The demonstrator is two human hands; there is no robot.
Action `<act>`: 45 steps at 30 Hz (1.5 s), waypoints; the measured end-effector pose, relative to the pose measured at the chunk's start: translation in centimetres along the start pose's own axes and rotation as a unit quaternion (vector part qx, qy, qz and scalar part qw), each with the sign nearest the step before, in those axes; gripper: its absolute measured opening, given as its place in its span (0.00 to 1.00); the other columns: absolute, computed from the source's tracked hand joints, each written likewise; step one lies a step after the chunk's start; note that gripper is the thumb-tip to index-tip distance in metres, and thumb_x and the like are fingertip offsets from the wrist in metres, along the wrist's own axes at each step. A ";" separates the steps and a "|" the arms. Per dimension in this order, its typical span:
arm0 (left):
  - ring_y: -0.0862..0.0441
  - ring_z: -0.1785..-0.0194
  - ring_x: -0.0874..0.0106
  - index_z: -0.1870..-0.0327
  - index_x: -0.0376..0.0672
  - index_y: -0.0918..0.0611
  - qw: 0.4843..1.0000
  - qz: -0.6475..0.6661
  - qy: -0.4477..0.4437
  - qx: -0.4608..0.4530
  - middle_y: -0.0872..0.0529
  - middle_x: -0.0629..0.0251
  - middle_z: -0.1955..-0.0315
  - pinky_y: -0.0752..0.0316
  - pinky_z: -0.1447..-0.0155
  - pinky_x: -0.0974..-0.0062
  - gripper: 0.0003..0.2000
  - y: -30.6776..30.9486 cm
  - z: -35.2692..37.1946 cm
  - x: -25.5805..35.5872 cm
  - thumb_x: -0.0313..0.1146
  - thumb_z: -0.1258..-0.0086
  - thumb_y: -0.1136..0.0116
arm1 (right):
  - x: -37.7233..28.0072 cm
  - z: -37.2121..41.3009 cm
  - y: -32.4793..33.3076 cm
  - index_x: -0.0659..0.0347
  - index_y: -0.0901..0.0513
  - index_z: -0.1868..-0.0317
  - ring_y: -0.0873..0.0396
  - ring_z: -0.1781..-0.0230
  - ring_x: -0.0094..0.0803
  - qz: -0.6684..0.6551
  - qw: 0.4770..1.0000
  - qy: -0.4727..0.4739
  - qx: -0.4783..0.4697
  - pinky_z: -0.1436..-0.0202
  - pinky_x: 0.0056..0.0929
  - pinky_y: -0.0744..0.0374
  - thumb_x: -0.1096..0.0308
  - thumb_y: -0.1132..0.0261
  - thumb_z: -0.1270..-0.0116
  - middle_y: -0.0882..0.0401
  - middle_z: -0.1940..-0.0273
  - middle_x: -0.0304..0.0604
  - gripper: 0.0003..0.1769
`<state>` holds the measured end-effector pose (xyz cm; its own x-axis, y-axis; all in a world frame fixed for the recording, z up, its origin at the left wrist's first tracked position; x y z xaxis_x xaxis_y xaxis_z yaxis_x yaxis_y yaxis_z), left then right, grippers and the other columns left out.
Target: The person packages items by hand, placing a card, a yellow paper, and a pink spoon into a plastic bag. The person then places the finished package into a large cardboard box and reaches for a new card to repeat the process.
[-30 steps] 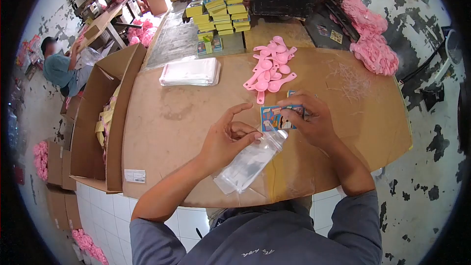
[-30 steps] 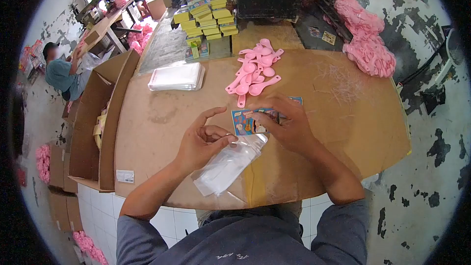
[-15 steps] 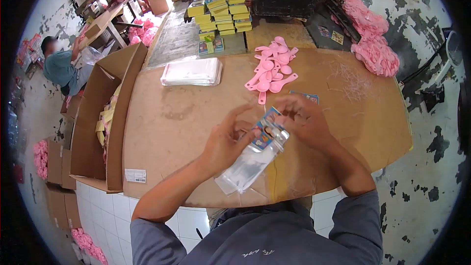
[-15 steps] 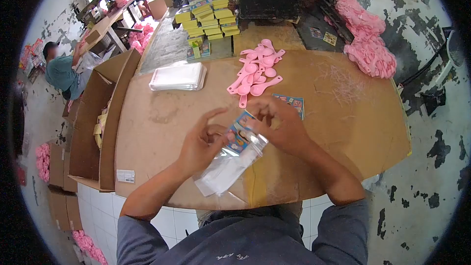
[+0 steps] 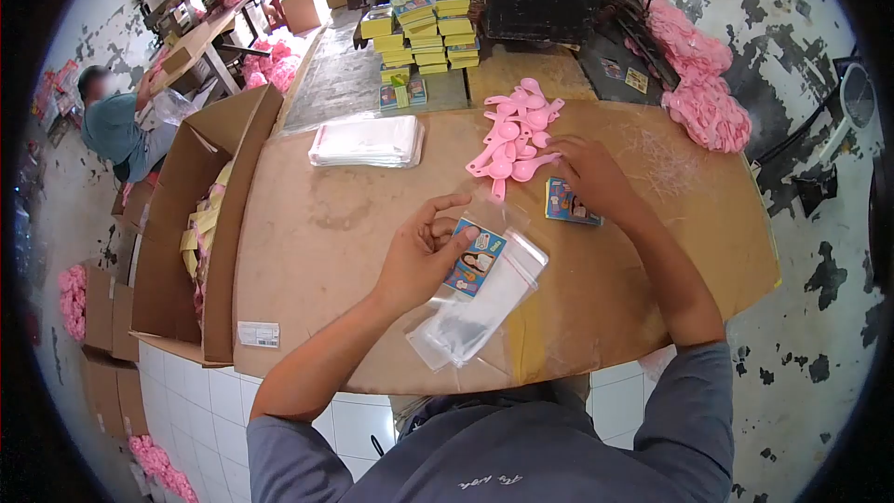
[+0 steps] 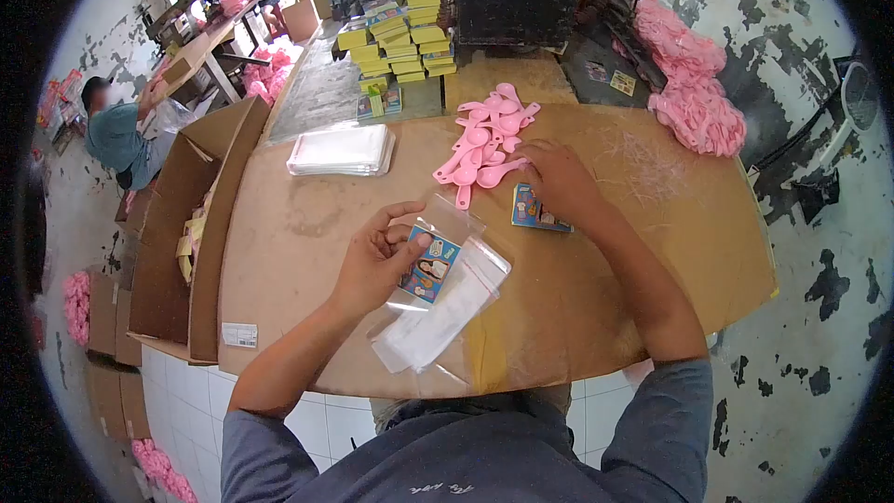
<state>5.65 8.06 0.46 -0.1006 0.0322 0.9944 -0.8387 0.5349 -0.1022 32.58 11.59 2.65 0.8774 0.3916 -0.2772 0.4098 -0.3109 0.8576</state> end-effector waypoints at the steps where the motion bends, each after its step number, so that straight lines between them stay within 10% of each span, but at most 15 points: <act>1: 0.14 0.60 0.81 0.31 0.35 0.28 1.000 0.009 0.001 -0.005 0.09 0.61 0.58 0.19 0.58 0.83 0.21 0.0 -0.1 -0.3 0.25 0.22 0.39 | 0.8 -0.4 -0.5 0.61 0.14 0.48 0.22 0.39 0.49 -0.002 0.999 -0.002 -0.034 0.33 0.45 0.26 0.73 0.33 0.33 0.15 0.46 0.50 0.14; 11: 0.13 0.57 0.82 0.34 0.35 0.24 0.998 0.057 0.000 -0.009 0.09 0.64 0.56 0.18 0.54 0.82 0.18 0.1 0.2 0.5 0.25 0.22 0.39 | -0.5 -1.2 1.6 0.56 0.14 0.49 0.18 0.50 0.42 -0.034 0.990 0.017 -0.132 0.42 0.41 0.22 0.71 0.31 0.33 0.14 0.50 0.42 0.12; 20: 0.12 0.54 0.79 0.38 0.34 0.20 0.999 0.041 -0.004 -0.023 0.09 0.61 0.53 0.16 0.52 0.80 0.15 -0.4 0.3 -0.3 0.26 0.22 0.39 | -8.9 1.3 5.3 0.63 0.12 0.53 0.21 0.62 0.27 -0.370 0.927 -0.051 -0.041 0.57 0.29 0.24 0.75 0.34 0.31 0.17 0.60 0.40 0.09; 32: 0.13 0.52 0.78 0.38 0.31 0.18 0.998 -0.010 0.038 -0.056 0.09 0.61 0.51 0.16 0.49 0.78 0.15 -1.1 0.7 -0.5 0.26 0.22 0.38 | -9.7 1.7 5.5 0.62 0.13 0.57 0.22 0.65 0.26 -0.297 0.955 0.019 0.000 0.61 0.27 0.26 0.79 0.36 0.34 0.18 0.64 0.39 0.08; 38: 0.14 0.52 0.78 0.39 0.31 0.18 0.998 -0.026 0.018 -0.061 0.09 0.61 0.51 0.17 0.48 0.78 0.15 -1.1 0.7 -0.8 0.27 0.23 0.37 | -10.3 2.1 4.3 0.63 0.14 0.53 0.19 0.59 0.30 -0.275 0.959 0.005 -0.071 0.56 0.29 0.23 0.80 0.37 0.33 0.17 0.59 0.42 0.10; 45: 0.15 0.54 0.81 0.41 0.32 0.17 0.996 0.000 0.002 -0.085 0.09 0.63 0.54 0.19 0.48 0.79 0.14 -1.9 0.8 -0.4 0.29 0.21 0.38 | -14.0 2.8 1.4 0.61 0.35 0.23 0.30 0.31 0.43 -0.411 0.903 0.058 -0.113 0.27 0.43 0.34 0.66 0.40 0.28 0.29 0.28 0.53 0.34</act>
Point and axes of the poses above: each hand's wrist, its own z-axis away from the middle knuckle, its own y-axis out of the back of the hand, x = y × z, the point moved 7 cm from there along -z, towards the middle knuckle
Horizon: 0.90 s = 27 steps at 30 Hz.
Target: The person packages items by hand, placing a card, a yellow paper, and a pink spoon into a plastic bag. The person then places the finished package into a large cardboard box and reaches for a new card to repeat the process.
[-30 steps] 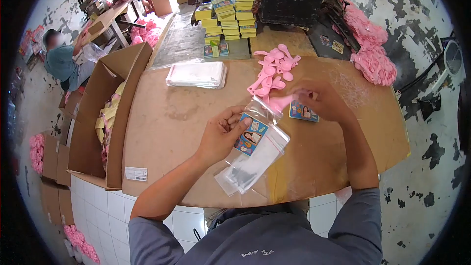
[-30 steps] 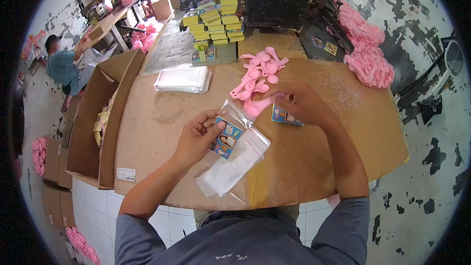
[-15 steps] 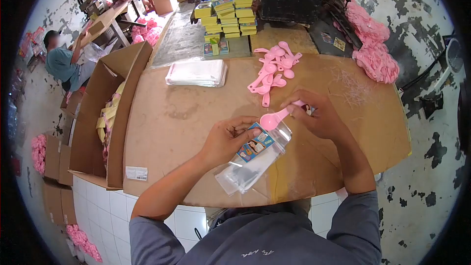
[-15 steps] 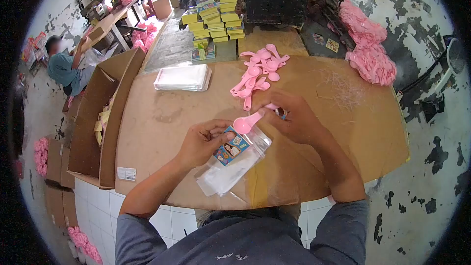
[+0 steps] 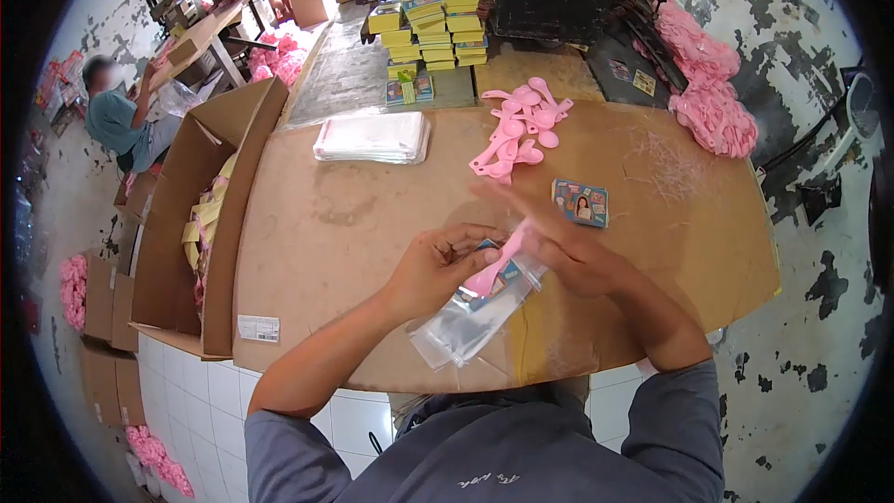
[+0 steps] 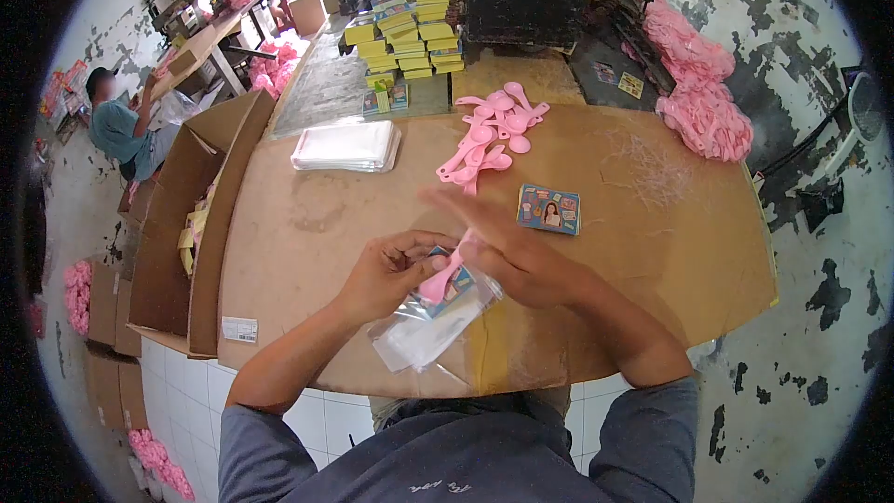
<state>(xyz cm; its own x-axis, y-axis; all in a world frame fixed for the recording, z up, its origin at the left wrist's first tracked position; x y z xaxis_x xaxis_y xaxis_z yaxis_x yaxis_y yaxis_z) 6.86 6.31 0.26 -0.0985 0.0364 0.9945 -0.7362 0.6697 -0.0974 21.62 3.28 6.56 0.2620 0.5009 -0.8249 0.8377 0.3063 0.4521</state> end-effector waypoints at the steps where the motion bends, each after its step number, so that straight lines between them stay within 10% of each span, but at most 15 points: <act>1: 0.15 0.54 0.81 0.41 0.33 0.17 1.000 -0.001 0.012 -0.013 0.09 0.64 0.54 0.20 0.48 0.79 0.14 0.1 0.0 -0.4 0.30 0.21 0.38 | 0.7 0.1 -1.2 0.61 0.37 0.21 0.33 0.27 0.43 -0.136 0.990 -0.012 -0.031 0.24 0.43 0.37 0.64 0.39 0.28 0.31 0.26 0.52 0.36; 6: 0.15 0.55 0.80 0.40 0.35 0.18 0.996 0.066 0.046 -0.047 0.09 0.65 0.54 0.21 0.48 0.80 0.15 0.2 0.1 0.0 0.34 0.21 0.37 | 0.6 -0.3 0.1 0.61 0.38 0.21 0.37 0.22 0.41 -0.381 0.923 -0.044 -0.012 0.21 0.43 0.40 0.58 0.37 0.27 0.33 0.25 0.48 0.38; 11: 0.16 0.49 0.80 0.35 0.35 0.21 0.987 0.111 0.040 -0.106 0.11 0.63 0.48 0.21 0.44 0.79 0.17 -0.7 0.3 0.0 0.31 0.20 0.40 | -1.4 -0.3 0.9 0.59 0.18 0.39 0.27 0.30 0.41 -0.014 0.994 0.045 -0.103 0.26 0.46 0.31 0.70 0.35 0.26 0.21 0.37 0.48 0.17; 14: 0.18 0.42 0.78 0.33 0.37 0.22 0.993 0.094 -0.012 -0.072 0.14 0.61 0.42 0.23 0.38 0.75 0.18 -0.8 0.4 0.6 0.32 0.20 0.40 | -4.6 -0.6 1.5 0.61 0.14 0.55 0.20 0.41 0.39 -0.059 0.993 0.089 -0.060 0.35 0.40 0.24 0.79 0.31 0.35 0.16 0.46 0.42 0.08; 17: 0.20 0.36 0.74 0.32 0.39 0.23 0.998 0.007 -0.066 -0.021 0.17 0.60 0.37 0.26 0.33 0.72 0.20 -0.5 0.6 2.2 0.32 0.22 0.38 | -8.5 -1.0 3.4 0.61 0.14 0.56 0.17 0.47 0.40 0.167 0.977 0.131 0.025 0.42 0.37 0.21 0.80 0.29 0.37 0.15 0.53 0.42 0.10; 27: 0.18 0.34 0.67 0.30 0.41 0.23 0.969 -0.169 -0.183 0.005 0.15 0.58 0.38 0.27 0.30 0.67 0.25 -2.2 2.5 6.1 0.30 0.28 0.33 | -9.6 -0.5 3.3 0.62 0.12 0.57 0.16 0.65 0.37 0.244 0.963 0.062 0.095 0.61 0.32 0.19 0.76 0.29 0.36 0.17 0.64 0.44 0.07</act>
Point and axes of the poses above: each hand's wrist, its own z-axis away from the middle knuckle, its own y-axis out of the back of the hand, x = y × z, the point moved 7 cm from there along -z, towards the middle knuckle
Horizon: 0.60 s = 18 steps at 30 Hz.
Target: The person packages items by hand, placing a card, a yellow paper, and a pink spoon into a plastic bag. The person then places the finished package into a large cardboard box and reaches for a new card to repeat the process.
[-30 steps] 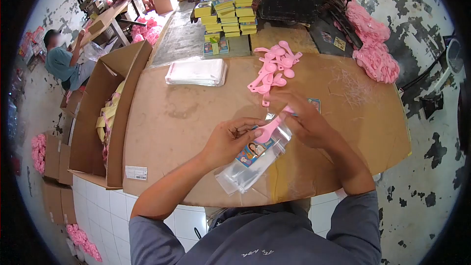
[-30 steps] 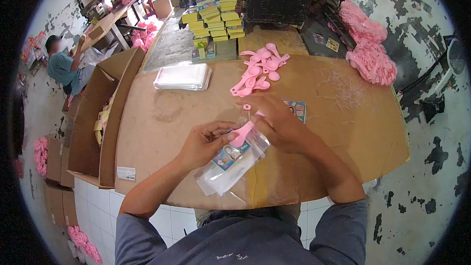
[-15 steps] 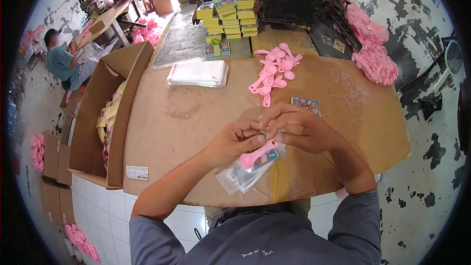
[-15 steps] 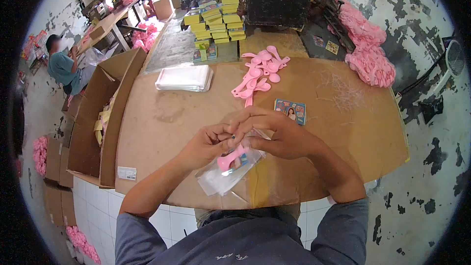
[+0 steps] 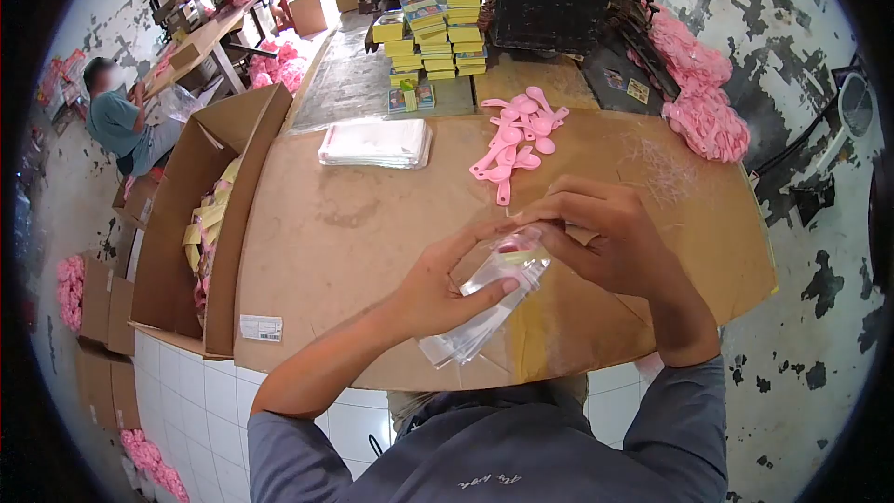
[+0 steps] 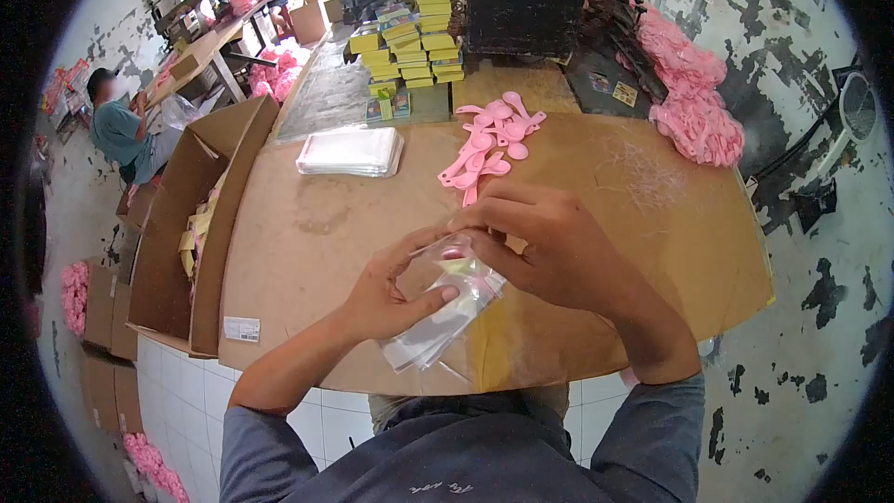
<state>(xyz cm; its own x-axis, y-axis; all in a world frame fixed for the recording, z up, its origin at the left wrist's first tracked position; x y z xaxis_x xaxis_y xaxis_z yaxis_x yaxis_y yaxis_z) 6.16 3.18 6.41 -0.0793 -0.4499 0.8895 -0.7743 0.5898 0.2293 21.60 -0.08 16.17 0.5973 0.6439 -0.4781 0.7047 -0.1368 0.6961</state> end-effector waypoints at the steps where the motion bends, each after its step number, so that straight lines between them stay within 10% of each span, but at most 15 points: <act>1: 0.17 0.37 0.69 0.31 0.40 0.22 1.000 0.011 -0.004 0.007 0.14 0.59 0.40 0.25 0.32 0.68 0.23 0.0 0.0 -0.1 0.29 0.27 0.35 | 0.0 0.1 -0.2 0.62 0.12 0.56 0.16 0.65 0.37 -0.014 1.000 -0.016 -0.002 0.61 0.32 0.19 0.75 0.29 0.35 0.17 0.64 0.44 0.07; 18: 0.13 0.43 0.71 0.34 0.33 0.23 0.974 0.194 0.096 0.062 0.11 0.59 0.46 0.20 0.39 0.73 0.16 0.6 -0.1 -1.1 0.24 0.19 0.46 | 1.3 0.0 -1.4 0.60 0.14 0.52 0.17 0.61 0.34 0.013 0.992 0.004 0.125 0.59 0.33 0.21 0.73 0.26 0.38 0.15 0.56 0.42 0.14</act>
Point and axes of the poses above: each hand's wrist, its own z-axis away from the middle knuckle, its own y-axis out of the back of the hand, x = y × z, the point moved 7 cm from there along -z, towards the middle knuckle
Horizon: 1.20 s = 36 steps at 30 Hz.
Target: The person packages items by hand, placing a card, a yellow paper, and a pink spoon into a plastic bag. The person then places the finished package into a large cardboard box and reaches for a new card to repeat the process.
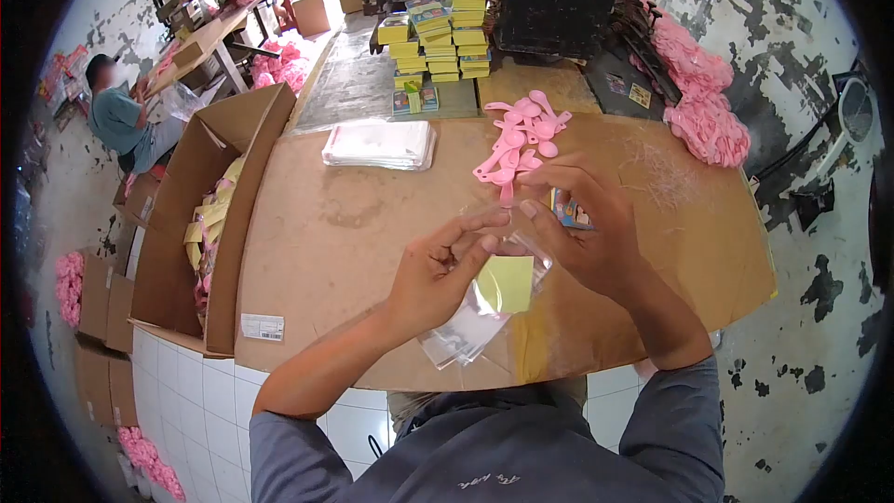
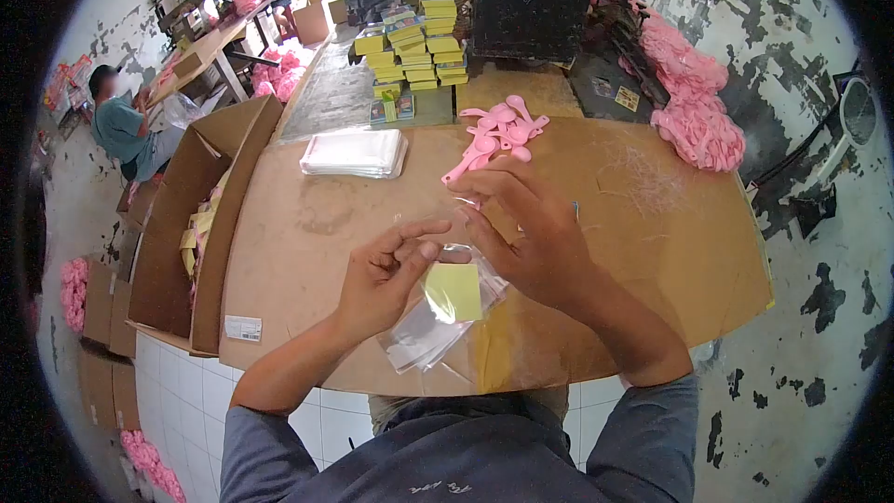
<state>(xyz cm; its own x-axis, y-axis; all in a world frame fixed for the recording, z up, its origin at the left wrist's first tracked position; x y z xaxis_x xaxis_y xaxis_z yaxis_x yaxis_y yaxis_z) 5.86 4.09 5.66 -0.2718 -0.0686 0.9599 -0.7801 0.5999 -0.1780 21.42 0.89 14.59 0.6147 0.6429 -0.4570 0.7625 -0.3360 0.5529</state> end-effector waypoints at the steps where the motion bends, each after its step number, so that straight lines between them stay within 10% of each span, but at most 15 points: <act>1: 0.13 0.44 0.71 0.34 0.33 0.23 1.000 -0.017 -0.002 0.000 0.11 0.59 0.47 0.20 0.39 0.74 0.16 0.1 0.0 0.0 0.24 0.19 0.46 | -0.5 -0.2 0.2 0.59 0.14 0.52 0.18 0.58 0.35 0.059 0.996 0.066 0.022 0.55 0.34 0.21 0.73 0.26 0.39 0.16 0.55 0.42 0.14; 14: 0.09 0.57 0.71 0.34 0.27 0.24 0.928 -0.368 -0.050 0.013 0.07 0.54 0.61 0.13 0.57 0.73 0.20 0.1 0.3 0.2 0.23 0.25 0.39 | -1.7 1.2 -4.5 0.63 0.17 0.57 0.22 0.46 0.37 0.330 0.908 0.248 -0.070 0.43 0.37 0.27 0.62 0.31 0.43 0.20 0.53 0.41 0.16; 20: 0.09 0.53 0.71 0.33 0.31 0.24 0.966 -0.258 0.003 0.008 0.07 0.56 0.60 0.14 0.49 0.74 0.19 0.6 -0.2 0.4 0.26 0.22 0.41 | 2.7 -1.5 -0.5 0.63 0.21 0.59 0.22 0.52 0.39 0.240 0.969 0.052 -0.035 0.47 0.38 0.25 0.66 0.36 0.34 0.21 0.58 0.44 0.09; 22: 0.10 0.51 0.71 0.33 0.32 0.24 0.985 -0.171 0.018 0.016 0.07 0.56 0.58 0.16 0.45 0.74 0.18 1.4 -0.5 0.2 0.26 0.20 0.42 | 5.4 -1.1 2.3 0.63 0.22 0.59 0.20 0.58 0.33 -0.046 0.989 -0.120 -0.073 0.55 0.35 0.23 0.67 0.39 0.27 0.21 0.62 0.43 0.07; 24: 0.10 0.49 0.70 0.32 0.33 0.24 0.994 -0.099 0.025 0.026 0.08 0.55 0.55 0.17 0.42 0.74 0.18 2.1 -0.8 -0.8 0.26 0.19 0.44 | 8.2 0.6 5.1 0.63 0.22 0.58 0.20 0.64 0.27 -0.352 0.886 -0.255 -0.162 0.62 0.31 0.22 0.67 0.39 0.24 0.21 0.67 0.39 0.07; 29: 0.10 0.48 0.68 0.32 0.32 0.25 0.998 -0.045 -0.018 0.043 0.09 0.51 0.52 0.17 0.42 0.73 0.18 2.4 -1.3 -0.6 0.26 0.20 0.43 | 19.9 3.8 13.2 0.65 0.20 0.49 0.15 0.63 0.33 -0.317 0.887 -0.331 -0.053 0.61 0.30 0.18 0.76 0.42 0.26 0.17 0.66 0.43 0.08; 32: 0.12 0.49 0.73 0.31 0.31 0.27 0.998 -0.048 -0.004 0.051 0.09 0.53 0.52 0.18 0.44 0.77 0.19 2.5 -1.3 -0.8 0.26 0.19 0.45 | 21.1 5.4 15.0 0.66 0.21 0.43 0.14 0.54 0.36 0.077 0.975 -0.204 -0.052 0.51 0.32 0.18 0.78 0.40 0.29 0.15 0.57 0.49 0.15; 35: 0.12 0.49 0.76 0.32 0.31 0.26 0.997 -0.054 -0.001 0.058 0.09 0.55 0.53 0.18 0.46 0.79 0.18 2.7 -1.4 -1.0 0.27 0.18 0.45 | 20.2 6.8 15.4 0.67 0.21 0.37 0.14 0.46 0.40 0.458 0.887 -0.046 -0.040 0.42 0.33 0.19 0.81 0.37 0.32 0.13 0.48 0.55 0.22; 36: 0.12 0.49 0.76 0.32 0.31 0.25 0.997 -0.056 -0.002 0.062 0.09 0.55 0.53 0.18 0.46 0.79 0.17 2.8 -1.4 -1.2 0.28 0.18 0.45 | 21.1 6.7 15.6 0.66 0.20 0.38 0.16 0.42 0.39 0.335 0.930 -0.148 -0.040 0.39 0.35 0.21 0.81 0.37 0.32 0.15 0.44 0.55 0.22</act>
<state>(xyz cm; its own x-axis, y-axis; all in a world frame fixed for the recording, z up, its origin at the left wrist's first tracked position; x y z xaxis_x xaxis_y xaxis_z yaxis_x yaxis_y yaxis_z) 4.81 6.96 4.35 -0.1822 -0.1333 0.9742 -0.8686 0.4861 -0.0960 47.65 4.65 8.94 0.9840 0.0862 -0.1561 0.1780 -0.5322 0.8277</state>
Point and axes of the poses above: each hand's wrist, its own z-axis away from the middle knuckle, its own y-axis out of the back of the hand, x = y × z, the point moved 7 cm from there along -z, towards the middle knuckle
